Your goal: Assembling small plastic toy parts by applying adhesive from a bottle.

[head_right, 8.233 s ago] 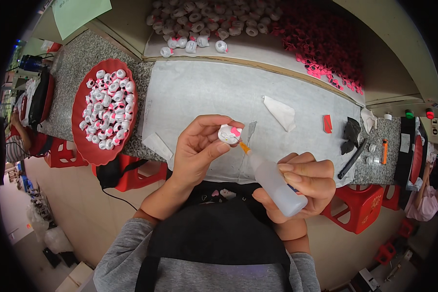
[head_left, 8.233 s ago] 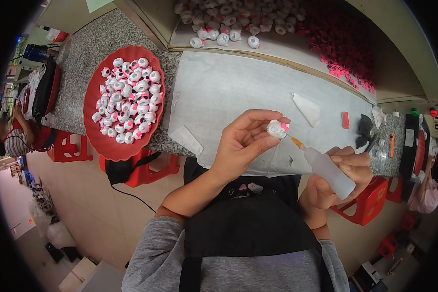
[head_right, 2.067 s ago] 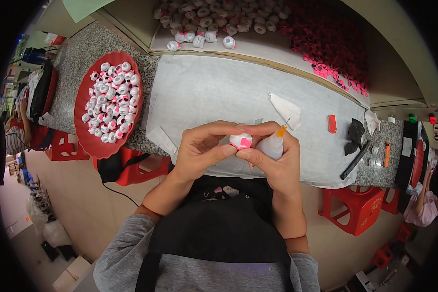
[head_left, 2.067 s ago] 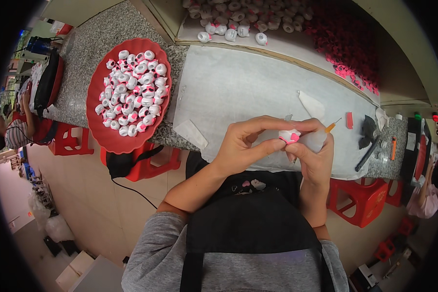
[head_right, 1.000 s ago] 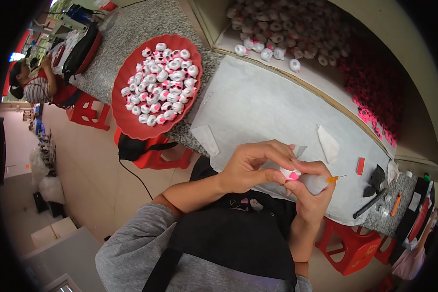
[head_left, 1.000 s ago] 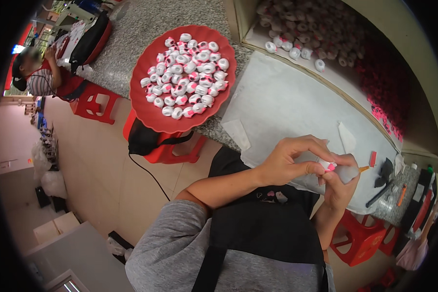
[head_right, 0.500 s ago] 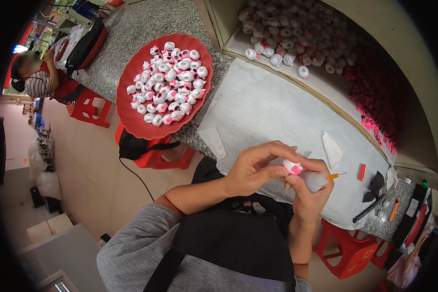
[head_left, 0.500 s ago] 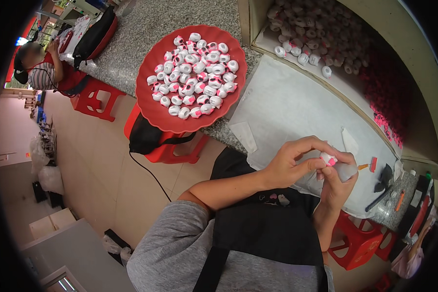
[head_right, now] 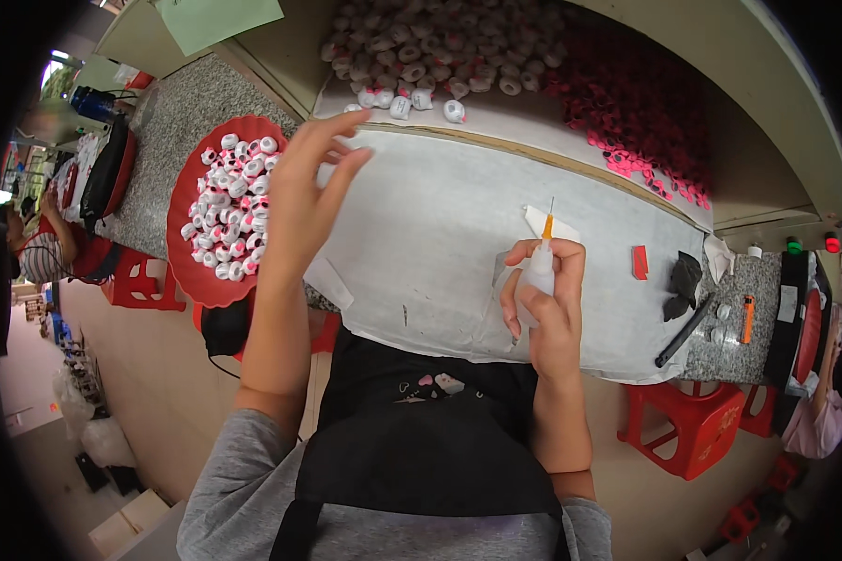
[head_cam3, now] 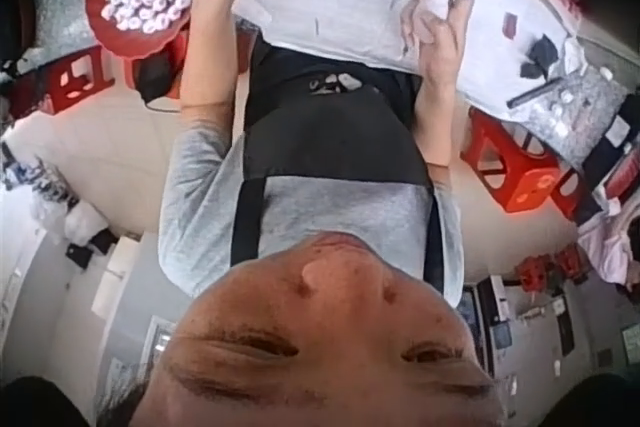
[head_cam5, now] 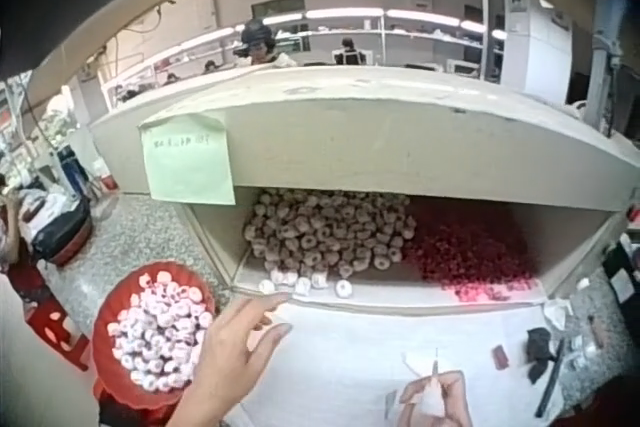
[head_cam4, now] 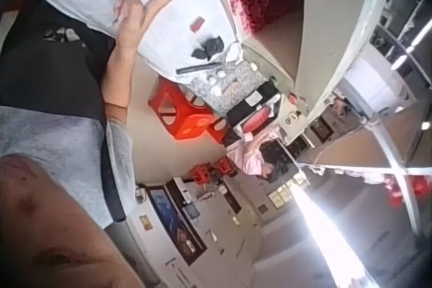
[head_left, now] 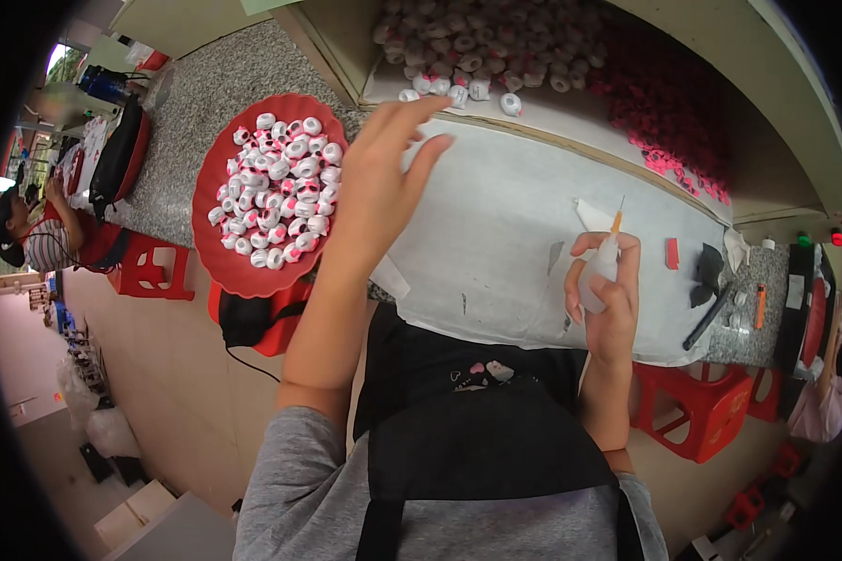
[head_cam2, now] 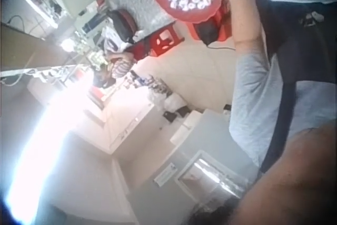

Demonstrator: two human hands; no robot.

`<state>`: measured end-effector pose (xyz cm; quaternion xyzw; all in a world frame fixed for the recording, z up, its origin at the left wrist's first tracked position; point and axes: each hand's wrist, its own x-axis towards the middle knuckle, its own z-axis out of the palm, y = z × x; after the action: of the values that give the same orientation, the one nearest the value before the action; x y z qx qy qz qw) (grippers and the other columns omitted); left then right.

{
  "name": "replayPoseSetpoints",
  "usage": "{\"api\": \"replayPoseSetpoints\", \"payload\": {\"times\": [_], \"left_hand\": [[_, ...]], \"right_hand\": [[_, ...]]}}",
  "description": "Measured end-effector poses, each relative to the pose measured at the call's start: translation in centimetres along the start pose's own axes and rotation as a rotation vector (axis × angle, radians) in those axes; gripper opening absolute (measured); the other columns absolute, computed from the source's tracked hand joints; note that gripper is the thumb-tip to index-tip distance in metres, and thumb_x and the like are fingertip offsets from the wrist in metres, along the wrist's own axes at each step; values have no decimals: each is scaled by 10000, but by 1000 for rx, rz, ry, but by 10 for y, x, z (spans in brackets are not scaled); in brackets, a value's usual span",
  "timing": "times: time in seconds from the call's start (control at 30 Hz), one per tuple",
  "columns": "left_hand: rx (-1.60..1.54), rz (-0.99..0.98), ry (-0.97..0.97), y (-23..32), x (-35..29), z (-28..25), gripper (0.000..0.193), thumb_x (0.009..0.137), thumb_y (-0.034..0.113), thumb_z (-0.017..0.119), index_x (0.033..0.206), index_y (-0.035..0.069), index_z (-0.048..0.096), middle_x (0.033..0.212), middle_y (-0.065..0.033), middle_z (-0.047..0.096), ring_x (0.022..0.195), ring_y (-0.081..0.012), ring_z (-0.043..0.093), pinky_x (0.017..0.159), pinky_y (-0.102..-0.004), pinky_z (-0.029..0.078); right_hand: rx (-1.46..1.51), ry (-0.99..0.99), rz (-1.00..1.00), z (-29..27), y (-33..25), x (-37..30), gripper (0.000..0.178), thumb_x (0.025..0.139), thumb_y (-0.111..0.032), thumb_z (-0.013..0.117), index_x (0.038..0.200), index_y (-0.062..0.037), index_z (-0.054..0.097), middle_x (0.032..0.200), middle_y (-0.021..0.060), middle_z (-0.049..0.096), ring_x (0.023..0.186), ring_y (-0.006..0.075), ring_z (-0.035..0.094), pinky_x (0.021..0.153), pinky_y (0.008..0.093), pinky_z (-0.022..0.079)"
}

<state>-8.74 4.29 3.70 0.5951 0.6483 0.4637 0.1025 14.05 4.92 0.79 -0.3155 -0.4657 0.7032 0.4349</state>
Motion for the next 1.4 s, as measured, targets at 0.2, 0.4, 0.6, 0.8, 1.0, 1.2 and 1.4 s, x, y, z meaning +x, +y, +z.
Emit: {"api": "replayPoseSetpoints", "payload": {"times": [0.2, 0.4, 0.6, 0.8, 1.0, 1.2, 1.4], "left_hand": [[277, 207, -117, 14, 45, 68, 176, 705, 99, 543, 876, 59, 534, 772, -110, 509, 675, -266, 522, 584, -339, 414], [125, 268, -464, 41, 31, 110, 112, 707, 105, 537, 792, 34, 560, 686, -91, 530, 626, -223, 519, 564, -309, 409], [-40, 499, -622, 91, 25, 186, 118, 702, 122, 527, 692, 19, 583, 688, -100, 544, 644, -257, 516, 578, -339, 404], [100, 167, -854, 126, 14, 251, 351, 727, 335, 513, 555, 39, 590, 437, -68, 495, 465, -224, 511, 477, -333, 391], [-10, 134, -838, 131, 12, 272, 331, 686, 359, 564, 573, 50, 600, 486, -44, 522, 502, -146, 516, 464, -269, 371], [-507, -8, -834, 137, 2, 254, 198, 683, 200, 595, 668, 3, 599, 680, -45, 566, 597, -81, 493, 562, -212, 388], [-876, -127, -872, 136, -9, 244, 80, 725, 81, 549, 739, 2, 556, 707, -12, 557, 648, -54, 495, 596, -178, 394]], "right_hand": [[106, 43, 47, -21, 3, -9, 293, 667, -95, 385, 948, -49, 314, 879, 141, 408, 469, 147, 414, 338, 220, 331], [145, 189, 39, -47, -4, -24, 317, 669, -87, 373, 981, -58, 324, 798, 126, 427, 486, 173, 441, 411, 273, 383], [-3, 495, -99, -96, -20, -55, 301, 806, -161, 376, 1073, -36, 312, 647, 70, 461, 515, 128, 446, 474, 236, 376], [18, 641, -179, -113, -25, -66, 298, 812, -161, 395, 1070, -27, 329, 679, 61, 469, 507, 106, 444, 442, 223, 375], [-39, 600, -212, -120, -20, -59, 280, 810, -134, 380, 1061, -20, 337, 692, 75, 463, 495, 124, 451, 439, 234, 388], [-214, 656, -297, -127, -16, -52, 272, 814, -132, 386, 1050, -5, 339, 654, 67, 463, 506, 113, 457, 455, 222, 392], [-219, 643, -268, -124, -13, -47, 246, 823, -138, 373, 1026, -3, 341, 622, 58, 462, 507, 116, 471, 474, 216, 390]]}}
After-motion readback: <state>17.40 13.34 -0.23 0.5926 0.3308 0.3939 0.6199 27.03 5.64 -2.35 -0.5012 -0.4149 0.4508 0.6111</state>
